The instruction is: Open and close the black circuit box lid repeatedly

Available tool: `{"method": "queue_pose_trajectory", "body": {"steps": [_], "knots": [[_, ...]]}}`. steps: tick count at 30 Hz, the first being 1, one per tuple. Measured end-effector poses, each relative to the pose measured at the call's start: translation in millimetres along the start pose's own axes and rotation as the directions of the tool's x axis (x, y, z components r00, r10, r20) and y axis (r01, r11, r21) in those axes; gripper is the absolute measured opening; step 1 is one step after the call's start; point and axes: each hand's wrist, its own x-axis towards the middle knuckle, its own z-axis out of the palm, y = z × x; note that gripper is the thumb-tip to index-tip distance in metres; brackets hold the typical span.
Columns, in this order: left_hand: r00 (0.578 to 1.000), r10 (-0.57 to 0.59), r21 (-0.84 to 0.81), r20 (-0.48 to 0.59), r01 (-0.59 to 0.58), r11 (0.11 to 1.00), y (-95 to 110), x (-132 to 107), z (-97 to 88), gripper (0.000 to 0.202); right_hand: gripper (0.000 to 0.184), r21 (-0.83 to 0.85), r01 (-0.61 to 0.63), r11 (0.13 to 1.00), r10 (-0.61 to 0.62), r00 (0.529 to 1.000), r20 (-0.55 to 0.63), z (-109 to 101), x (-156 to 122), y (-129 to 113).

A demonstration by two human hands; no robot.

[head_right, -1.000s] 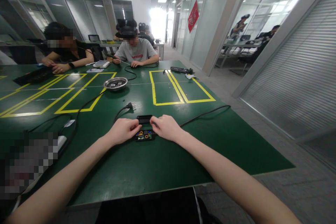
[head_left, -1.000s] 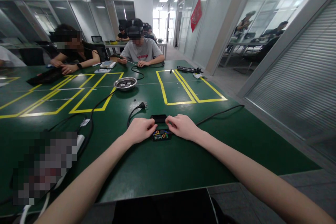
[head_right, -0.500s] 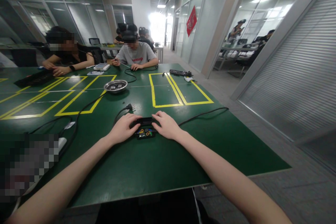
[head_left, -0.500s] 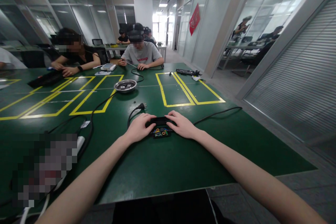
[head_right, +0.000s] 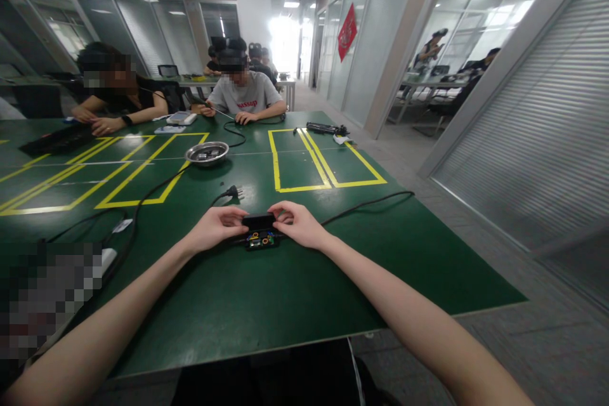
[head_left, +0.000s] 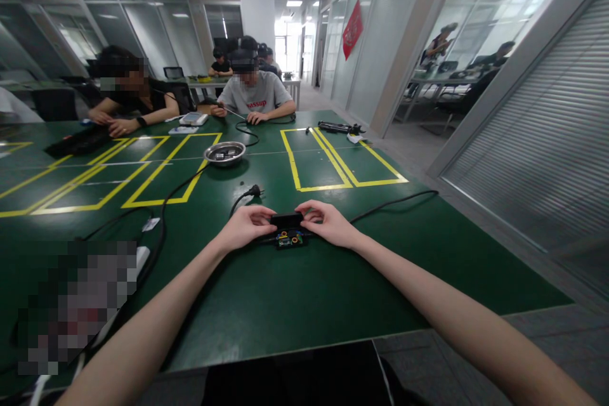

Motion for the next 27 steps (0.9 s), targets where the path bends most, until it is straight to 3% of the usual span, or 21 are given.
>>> {"method": "queue_pose_trajectory", "body": {"steps": [10,16,21,27], "knots": [[0.997,-0.035,-0.020,0.068,0.037,0.999,10,-4,-2.3,0.026,0.032,0.050,-0.025,0.998,0.023,0.999,0.027,-4,0,-3],[0.982,-0.014,-0.074,0.187,0.029,0.997,8,-3,-8.9,0.033,0.033,-0.011,0.011,1.000,-0.010,0.996,0.087,-8,-3,-7],[0.983,-0.015,-0.136,0.184,0.040,0.990,10,-3,-11.3,0.030,0.029,-0.047,0.049,0.998,-0.041,0.988,0.148,-10,-4,-10],[0.988,0.005,-0.035,0.151,0.000,0.999,17,-5,-6.6,0.025,0.029,-0.109,0.092,0.990,-0.068,0.976,0.206,-12,-4,-11]]}}
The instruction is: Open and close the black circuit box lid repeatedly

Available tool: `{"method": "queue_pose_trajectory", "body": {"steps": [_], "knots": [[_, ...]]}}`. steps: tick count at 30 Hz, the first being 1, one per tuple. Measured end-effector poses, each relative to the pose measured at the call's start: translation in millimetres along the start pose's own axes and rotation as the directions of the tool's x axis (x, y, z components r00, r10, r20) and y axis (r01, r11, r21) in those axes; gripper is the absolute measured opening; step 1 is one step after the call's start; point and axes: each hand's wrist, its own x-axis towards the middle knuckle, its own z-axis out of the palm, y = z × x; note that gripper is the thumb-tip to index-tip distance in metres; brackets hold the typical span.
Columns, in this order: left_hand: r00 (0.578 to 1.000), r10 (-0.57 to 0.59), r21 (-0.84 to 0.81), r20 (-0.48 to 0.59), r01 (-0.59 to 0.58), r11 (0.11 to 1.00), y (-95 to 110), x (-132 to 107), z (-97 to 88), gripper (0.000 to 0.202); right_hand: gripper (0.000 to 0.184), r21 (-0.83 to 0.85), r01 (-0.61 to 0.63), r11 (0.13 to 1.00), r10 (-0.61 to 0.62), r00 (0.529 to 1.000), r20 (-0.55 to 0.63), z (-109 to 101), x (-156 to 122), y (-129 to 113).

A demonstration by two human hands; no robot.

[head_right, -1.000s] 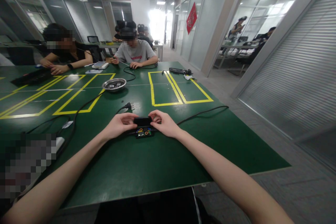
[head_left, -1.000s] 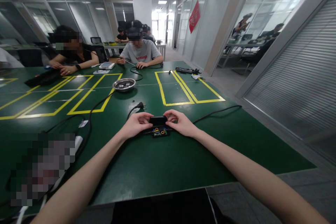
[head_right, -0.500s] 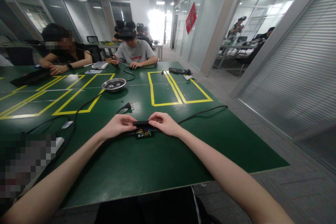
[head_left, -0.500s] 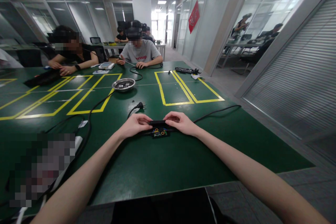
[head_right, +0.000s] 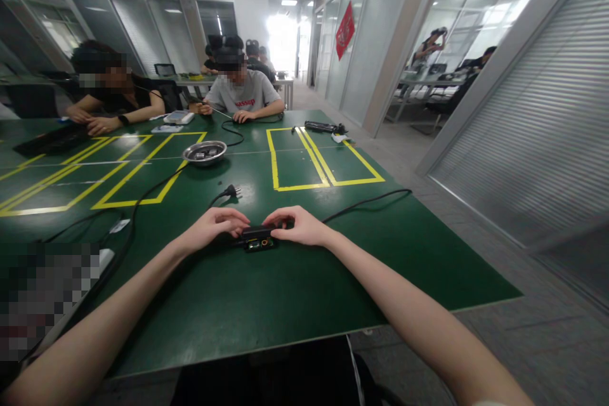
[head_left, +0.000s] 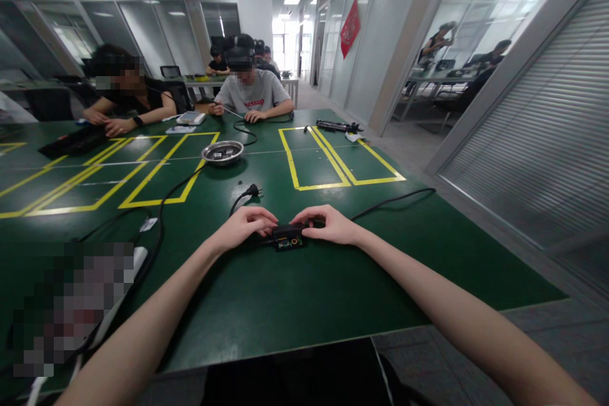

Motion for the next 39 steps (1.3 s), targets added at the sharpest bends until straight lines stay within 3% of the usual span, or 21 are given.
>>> {"method": "queue_pose_trajectory", "body": {"steps": [20,32,35,39], "knots": [[1.000,-0.020,0.117,0.009,0.019,0.993,-1,-1,7.1,0.027,0.039,-0.177,0.094,0.980,-0.085,0.995,0.059,0,-5,-8],[0.989,0.146,0.370,-0.023,-0.127,0.920,6,-6,22.5,0.028,0.034,-0.319,0.296,0.901,-0.277,0.955,0.104,4,-4,-5],[0.986,0.166,0.399,-0.013,-0.147,0.905,5,-6,22.8,0.028,0.022,-0.315,0.302,0.900,-0.282,0.953,0.109,4,-4,-7],[0.983,0.184,0.446,-0.001,-0.164,0.880,4,-5,22.9,0.029,0.020,-0.301,0.280,0.912,-0.259,0.960,0.107,3,-4,-9]]}}
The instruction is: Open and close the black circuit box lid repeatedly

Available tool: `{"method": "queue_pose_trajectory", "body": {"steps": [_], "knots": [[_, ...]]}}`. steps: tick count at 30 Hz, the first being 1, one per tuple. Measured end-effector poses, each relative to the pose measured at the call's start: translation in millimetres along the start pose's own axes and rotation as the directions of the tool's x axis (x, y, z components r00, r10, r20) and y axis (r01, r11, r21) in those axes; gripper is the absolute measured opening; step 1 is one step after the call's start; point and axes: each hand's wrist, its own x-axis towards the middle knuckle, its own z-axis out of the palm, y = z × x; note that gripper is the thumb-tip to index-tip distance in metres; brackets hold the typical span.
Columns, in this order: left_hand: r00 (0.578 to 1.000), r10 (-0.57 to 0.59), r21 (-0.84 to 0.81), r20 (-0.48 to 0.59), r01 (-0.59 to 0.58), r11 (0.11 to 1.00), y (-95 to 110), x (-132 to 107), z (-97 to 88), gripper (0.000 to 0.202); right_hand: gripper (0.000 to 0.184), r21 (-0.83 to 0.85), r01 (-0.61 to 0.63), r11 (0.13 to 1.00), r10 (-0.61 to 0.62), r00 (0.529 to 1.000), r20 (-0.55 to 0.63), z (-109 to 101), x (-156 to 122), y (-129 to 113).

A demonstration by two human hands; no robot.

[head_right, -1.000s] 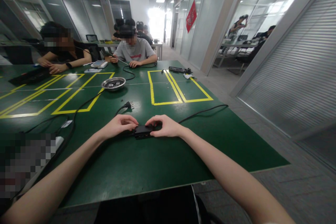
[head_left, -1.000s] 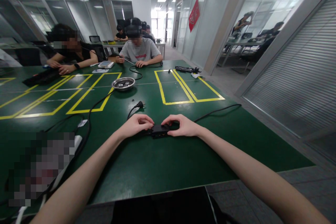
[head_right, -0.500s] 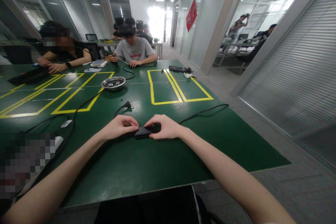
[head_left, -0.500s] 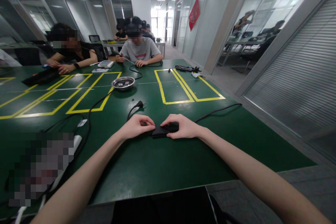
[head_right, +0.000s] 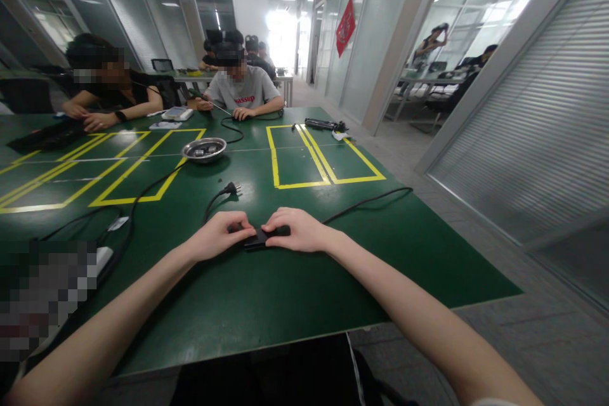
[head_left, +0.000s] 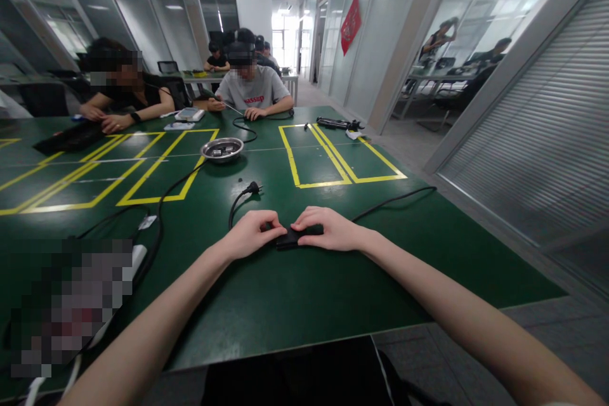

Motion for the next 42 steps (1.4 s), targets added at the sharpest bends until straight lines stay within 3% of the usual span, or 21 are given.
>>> {"method": "queue_pose_trajectory", "body": {"steps": [5,8,13,18,22,27,34,38,42], "knots": [[1.000,0.030,0.088,-0.009,-0.029,0.996,2,0,1.9,0.023,0.020,-0.037,-0.012,0.999,0.012,1.000,-0.016,2,-1,-1],[0.995,0.104,0.179,0.010,-0.104,0.978,4,-4,1.7,0.023,0.021,-0.061,-0.017,0.998,0.016,1.000,-0.017,4,-2,-1],[0.980,0.189,0.345,0.064,-0.200,0.917,5,-11,2.3,0.038,0.017,-0.087,-0.013,0.996,0.011,1.000,-0.020,7,-4,1],[0.972,0.220,0.406,0.078,-0.232,0.884,6,-8,2.5,0.031,0.041,-0.246,-0.021,0.969,0.021,1.000,-0.004,10,0,0],[0.966,0.242,0.473,0.088,-0.254,0.844,6,-4,2.3,0.036,0.029,-0.381,-0.045,0.923,0.052,0.999,0.007,12,5,-3],[0.964,0.242,0.547,0.106,-0.260,0.796,2,0,2.9,0.031,0.032,-0.461,-0.060,0.885,0.071,0.997,0.006,9,5,-8],[0.959,0.265,0.556,0.102,-0.276,0.784,3,-1,1.2,0.033,0.025,-0.400,0.041,0.916,-0.073,0.995,-0.067,11,4,-5],[0.956,0.283,0.566,0.079,-0.276,0.777,3,0,3.5,0.036,0.026,-0.433,0.044,0.900,-0.099,0.990,-0.104,14,3,-3],[0.958,0.278,0.583,0.070,-0.266,0.768,2,-1,4.3,0.028,0.026,-0.354,0.062,0.933,-0.104,0.989,-0.101,12,3,-1]]}}
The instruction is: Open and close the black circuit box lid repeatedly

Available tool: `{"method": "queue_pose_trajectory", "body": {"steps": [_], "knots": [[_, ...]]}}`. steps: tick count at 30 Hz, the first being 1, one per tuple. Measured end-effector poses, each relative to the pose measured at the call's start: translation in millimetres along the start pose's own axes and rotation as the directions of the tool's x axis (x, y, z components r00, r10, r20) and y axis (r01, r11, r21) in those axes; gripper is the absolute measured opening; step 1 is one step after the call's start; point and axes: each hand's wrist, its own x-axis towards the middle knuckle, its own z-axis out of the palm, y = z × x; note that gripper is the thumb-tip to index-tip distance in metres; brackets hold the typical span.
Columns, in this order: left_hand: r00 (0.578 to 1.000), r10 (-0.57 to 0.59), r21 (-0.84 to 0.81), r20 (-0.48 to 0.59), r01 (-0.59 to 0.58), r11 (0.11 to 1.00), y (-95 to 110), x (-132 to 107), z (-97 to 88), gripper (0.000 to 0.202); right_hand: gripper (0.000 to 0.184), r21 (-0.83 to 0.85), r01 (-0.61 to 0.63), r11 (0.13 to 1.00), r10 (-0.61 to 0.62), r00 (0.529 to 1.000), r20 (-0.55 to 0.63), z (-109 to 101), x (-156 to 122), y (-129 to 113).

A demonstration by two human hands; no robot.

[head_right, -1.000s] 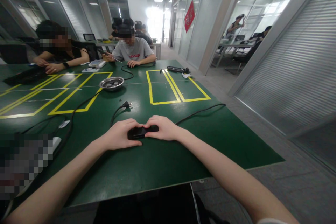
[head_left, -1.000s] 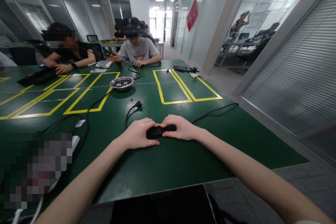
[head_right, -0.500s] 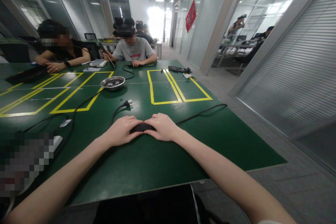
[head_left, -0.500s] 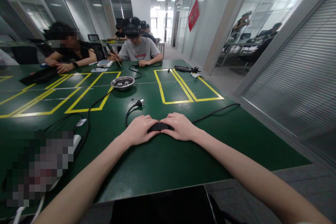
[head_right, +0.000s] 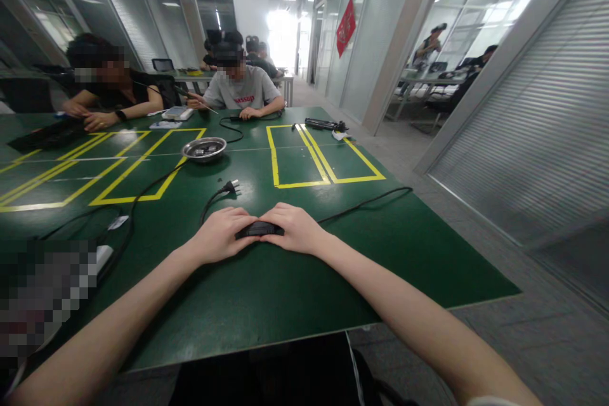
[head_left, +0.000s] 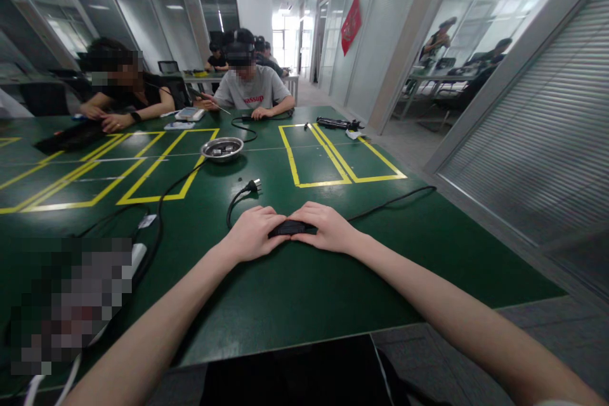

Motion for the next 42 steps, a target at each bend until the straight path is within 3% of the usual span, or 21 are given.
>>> {"method": "queue_pose_trajectory", "body": {"steps": [6,12,15,18,22,25,29,34,38,42], "knots": [[0.999,-0.034,-0.070,-0.034,0.032,0.997,3,0,-5.9,0.038,0.019,-0.037,0.060,0.998,-0.061,0.998,-0.029,-4,0,0],[0.961,-0.242,-0.189,0.132,0.264,0.946,9,0,-8.8,0.051,0.022,-0.281,0.303,0.911,-0.314,0.950,0.006,-2,1,-3],[0.944,-0.280,-0.299,0.174,0.322,0.898,8,0,-8.5,0.049,0.022,-0.355,0.322,0.878,-0.337,0.941,0.022,-2,2,-2],[0.954,-0.276,-0.390,0.114,0.298,0.871,6,-1,-8.2,0.042,0.021,-0.389,0.309,0.868,-0.335,0.942,0.001,-4,3,-1],[0.970,-0.231,-0.289,-0.075,0.201,0.936,3,-2,-5.3,0.037,0.026,-0.275,0.247,0.929,-0.251,0.968,0.022,-9,3,0],[0.980,-0.131,-0.125,-0.153,0.112,0.986,0,-3,-2.1,0.036,0.046,-0.084,0.043,0.996,-0.037,0.997,0.068,-10,0,1],[0.982,-0.032,-0.033,-0.187,0.026,0.999,-3,-2,0.6,0.035,0.029,0.049,-0.155,0.987,0.150,0.985,0.084,-6,-2,4],[0.984,-0.080,-0.032,-0.157,0.076,0.997,-1,-2,4.1,0.030,0.032,0.048,-0.130,0.990,0.130,0.992,0.010,-7,-3,7],[0.992,-0.084,-0.046,-0.093,0.080,0.996,1,-2,6.4,0.024,0.034,0.060,-0.129,0.990,0.126,0.990,0.058,-7,-4,9],[0.987,-0.119,-0.077,-0.109,0.111,0.991,5,-1,6.9,0.027,0.031,0.045,-0.131,0.990,0.129,0.990,0.055,-5,-4,10]]}}
